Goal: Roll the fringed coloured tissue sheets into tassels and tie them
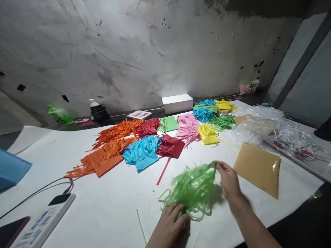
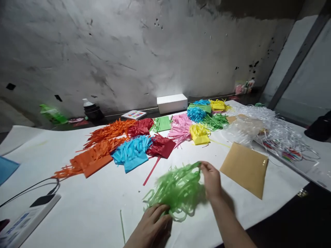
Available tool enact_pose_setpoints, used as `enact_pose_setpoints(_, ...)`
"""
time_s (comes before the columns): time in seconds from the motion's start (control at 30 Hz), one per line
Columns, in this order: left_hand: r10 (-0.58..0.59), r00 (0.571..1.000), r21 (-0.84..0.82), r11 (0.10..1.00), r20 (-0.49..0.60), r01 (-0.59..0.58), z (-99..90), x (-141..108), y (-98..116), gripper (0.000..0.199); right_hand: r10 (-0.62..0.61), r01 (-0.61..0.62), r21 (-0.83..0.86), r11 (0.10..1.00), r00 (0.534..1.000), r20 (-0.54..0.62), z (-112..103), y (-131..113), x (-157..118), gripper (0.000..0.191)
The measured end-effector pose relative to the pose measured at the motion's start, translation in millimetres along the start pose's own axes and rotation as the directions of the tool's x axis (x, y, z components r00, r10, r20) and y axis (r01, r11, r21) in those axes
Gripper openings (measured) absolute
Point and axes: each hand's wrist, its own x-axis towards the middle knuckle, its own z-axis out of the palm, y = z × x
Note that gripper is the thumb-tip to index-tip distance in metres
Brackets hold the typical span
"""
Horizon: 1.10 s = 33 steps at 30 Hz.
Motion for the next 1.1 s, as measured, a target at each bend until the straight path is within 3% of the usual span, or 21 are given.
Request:
enact_pose_setpoints(0.07,-0.056,0.998,-0.022,0.998,0.032,0.056,-3.3,3,-3,0.032,0.091,-0.086,0.031,0.996,0.974,-0.206,-34,21,22,0.048)
enact_pose_setpoints(0.17,-0.149,0.986,-0.004,0.989,0.08,0.15,-14.3,8,-13,0.03,0.153,-0.166,0.011,0.986,0.877,-0.456,-103,40,43,0.049)
enact_pose_setpoints(0.23,-0.204,0.975,0.025,0.979,0.092,0.202,-21.7,11,-22,0.023,0.115,-0.187,-0.073,0.98,0.822,-0.558,-150,40,48,0.041)
enact_pose_setpoints(0.3,-0.222,0.972,0.054,0.975,0.076,0.218,-29.0,15,-26,0.018,0.042,-0.18,-0.18,0.967,0.809,-0.586,-184,30,46,0.03)
enact_pose_setpoints(0.37,-0.198,0.979,0.016,0.98,0.044,0.197,-38.1,22,-17,0.015,-0.125,-0.036,-0.329,0.944,0.882,-0.454,-198,11,37,0.018)
enact_pose_setpoints(0.4,-0.182,0.983,-0.042,0.982,0.03,0.183,-43.5,28,-7,0.015,-0.264,0.129,-0.403,0.906,0.917,-0.299,-196,0,29,0.012)
enact_pose_setpoints(0.43,-0.173,0.985,-0.124,0.977,0.014,0.174,-49.2,35,6,0.017,-0.422,0.349,-0.445,0.825,0.904,-0.073,-189,-13,20,0.009)
enact_pose_setpoints(0.47,-0.168,0.986,-0.228,0.959,0.019,0.168,-55.0,44,21,0.02,-0.591,0.604,-0.409,0.684,0.788,0.174,-178,-27,9,0.015)
enact_pose_setpoints(0.53,-0.2,0.98,-0.42,0.889,-0.005,0.18,-65.0,65,53,0.025,-0.673,0.824,-0.224,0.521,0.558,0.486,-150,-53,-13,0.032)
enact_pose_setpoints(0.6,-0.239,0.965,-0.588,0.768,0.103,0.253,-70.6,85,77,0.027,-0.708,0.867,-0.122,0.483,0.469,0.528,-124,-75,-30,0.038)
enact_pose_setpoints(0.63,-0.267,0.942,-0.664,0.669,0.204,0.334,-71.4,94,85,0.027,-0.719,0.869,-0.1,0.485,0.461,0.52,-114,-83,-35,0.038)
enact_pose_setpoints(0.7,-0.289,0.861,-0.762,0.403,0.42,0.507,-69.7,105,93,0.034,-0.723,0.855,-0.078,0.513,0.479,0.498,-104,-93,-40,0.032)
enact_pose_setpoints(0.77,-0.272,0.785,-0.785,0.137,0.556,0.604,-65.4,106,94,0.04,-0.718,0.826,-0.033,0.563,0.508,0.476,-101,-97,-39,0.025)
enact_pose_setpoints(0.8,-0.266,0.77,-0.79,0.046,0.58,0.612,-63.0,104,94,0.042,-0.709,0.797,0.009,0.604,0.532,0.462,-100,-99,-39,0.024)
enact_pose_setpoints(0.87,-0.283,0.78,-0.817,-0.021,0.558,0.577,-58.2,99,95,0.043,-0.662,0.682,0.122,0.721,0.626,0.412,-97,-100,-42,0.026)
enact_pose_setpoints(0.9,-0.309,0.801,-0.842,0.001,0.513,0.54,-55.9,96,95,0.042,-0.607,0.587,0.186,0.788,0.691,0.392,-94,-100,-45,0.029)
enact_pose_setpoints(0.97,-0.378,0.854,-0.886,0.151,0.357,0.438,-51.3,93,97,0.039,-0.474,0.389,0.283,0.877,0.797,0.373,-87,-97,-56,0.031)
enact_pose_setpoints(1.03,-0.419,0.894,-0.877,0.354,0.161,0.324,-47.2,92,99,0.036,-0.382,0.282,0.309,0.908,0.861,0.336,-79,-90,-68,0.031)
enact_pose_setpoints(1.1,-0.407,0.911,-0.837,0.473,0.07,0.275,-44.8,94,99,0.036,-0.344,0.262,0.289,0.921,0.895,0.283,-73,-80,-79,0.035)
